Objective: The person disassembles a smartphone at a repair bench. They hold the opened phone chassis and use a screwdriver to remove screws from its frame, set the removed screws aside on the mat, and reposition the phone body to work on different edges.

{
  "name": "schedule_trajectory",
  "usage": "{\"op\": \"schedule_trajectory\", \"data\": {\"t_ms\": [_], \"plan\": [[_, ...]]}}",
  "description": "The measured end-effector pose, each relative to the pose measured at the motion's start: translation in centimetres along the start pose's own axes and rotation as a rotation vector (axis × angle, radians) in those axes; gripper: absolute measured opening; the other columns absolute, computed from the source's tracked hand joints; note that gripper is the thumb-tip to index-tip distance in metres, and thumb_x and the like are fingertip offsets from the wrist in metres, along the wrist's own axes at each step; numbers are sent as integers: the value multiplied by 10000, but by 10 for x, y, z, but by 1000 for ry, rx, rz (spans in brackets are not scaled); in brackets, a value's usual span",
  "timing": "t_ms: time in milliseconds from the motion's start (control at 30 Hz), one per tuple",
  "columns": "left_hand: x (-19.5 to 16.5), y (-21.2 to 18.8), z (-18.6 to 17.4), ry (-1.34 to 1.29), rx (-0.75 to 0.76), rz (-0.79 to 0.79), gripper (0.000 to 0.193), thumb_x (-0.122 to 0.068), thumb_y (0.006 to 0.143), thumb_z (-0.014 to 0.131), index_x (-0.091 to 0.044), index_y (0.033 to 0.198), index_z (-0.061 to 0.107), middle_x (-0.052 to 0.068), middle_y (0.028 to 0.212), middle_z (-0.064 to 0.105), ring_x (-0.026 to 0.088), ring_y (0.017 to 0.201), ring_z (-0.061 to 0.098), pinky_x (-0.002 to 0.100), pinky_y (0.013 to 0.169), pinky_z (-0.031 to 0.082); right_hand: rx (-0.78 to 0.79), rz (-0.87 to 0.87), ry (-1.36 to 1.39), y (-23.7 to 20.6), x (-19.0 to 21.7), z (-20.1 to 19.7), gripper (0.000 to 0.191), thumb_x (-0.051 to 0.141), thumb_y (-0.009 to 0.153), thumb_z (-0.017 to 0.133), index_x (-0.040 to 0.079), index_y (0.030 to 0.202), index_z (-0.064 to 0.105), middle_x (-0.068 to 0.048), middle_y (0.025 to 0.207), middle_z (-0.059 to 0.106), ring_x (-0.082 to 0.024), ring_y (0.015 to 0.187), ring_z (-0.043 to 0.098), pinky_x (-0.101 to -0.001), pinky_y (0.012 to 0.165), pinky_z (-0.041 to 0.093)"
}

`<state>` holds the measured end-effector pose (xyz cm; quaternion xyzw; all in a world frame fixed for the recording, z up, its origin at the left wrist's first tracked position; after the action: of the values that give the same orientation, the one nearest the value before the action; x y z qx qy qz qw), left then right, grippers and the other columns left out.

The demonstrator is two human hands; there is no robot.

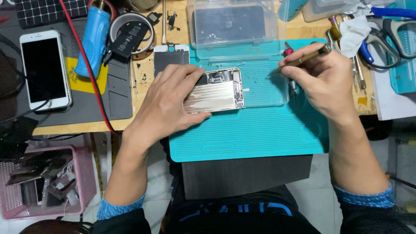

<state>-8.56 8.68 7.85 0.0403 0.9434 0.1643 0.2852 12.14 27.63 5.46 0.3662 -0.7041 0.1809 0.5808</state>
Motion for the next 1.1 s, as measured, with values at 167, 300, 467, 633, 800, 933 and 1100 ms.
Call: {"op": "schedule_trajectory", "data": {"t_ms": [167, 300, 467, 633, 800, 933, 1100], "plan": [[12, -3, -5, 9, 2, -23, 769, -281, 705, 905, 40, 1334, 602, 165, 1322, 596, 368, 1206, 553, 470, 1020, 463, -41, -35, -47, -1, 4, -6, 138, -88, 1053, 729, -53, 1152, 639, -116, 1093, 723, -130, 1011, 716, -239, 916, 594], [17, -2, -4, 16, 11, -13, 802, -287, 677, 917, 42, 1335, 599, 163, 1331, 597, 377, 1209, 554, 473, 1018, 457, -34, -37, -24, -2, 4, -3, 175, -91, 1053, 720, -48, 1196, 631, -119, 1097, 718, -137, 1023, 716, -243, 929, 591], [23, -4, -2, -41, 36, -24, 791, -245, 693, 916, 41, 1356, 593, 174, 1344, 588, 379, 1194, 564, 457, 1035, 462, -9, -58, 65, -2, 6, 4, 146, -100, 1063, 703, -54, 1175, 622, -119, 1119, 712, -153, 1068, 722, -257, 980, 598], [27, -5, -7, -19, 33, -36, 804, -236, 669, 921, 26, 1357, 598, 162, 1350, 596, 372, 1232, 561, 466, 1063, 448, -27, -62, 16, -3, 9, 0, 144, -99, 1065, 709, -59, 1177, 629, -124, 1110, 714, -150, 1039, 722, -249, 944, 593], [22, -5, -8, -38, 11, -9, 869, -313, 683, 939, 37, 1383, 561, 193, 1411, 565, 400, 1306, 526, 487, 1112, 424, -9, -56, 27, -1, 11, 5, 151, -88, 1069, 710, -49, 1190, 629, -118, 1119, 715, -144, 1047, 715, -250, 960, 591], [14, 1, -3, -32, -23, 44, 908, -375, 734, 940, 39, 1432, 534, 226, 1451, 534, 419, 1359, 496, 505, 1155, 403, -2, -19, -1, 2, 11, 17, 165, -65, 1047, 697, -30, 1196, 634, -107, 1114, 722, -146, 1047, 725, -264, 950, 605], [4, 10, 16, -26, -11, 51, 934, -429, 759, 924, 46, 1447, 508, 244, 1468, 505, 424, 1392, 462, 573, 1186, 340, 60, -51, -30, 12, 15, 36, 152, -54, 1062, 677, -35, 1207, 635, -98, 1138, 717, -139, 1058, 711, -264, 948, 594]]}}
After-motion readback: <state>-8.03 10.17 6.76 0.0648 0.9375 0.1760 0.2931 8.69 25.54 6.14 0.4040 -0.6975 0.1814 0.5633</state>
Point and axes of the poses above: each hand's wrist, its own y-axis towards the middle knuckle, its own z-axis out of the palm, x = y × z, the point moved 9 cm from there along y, towards the middle knuckle
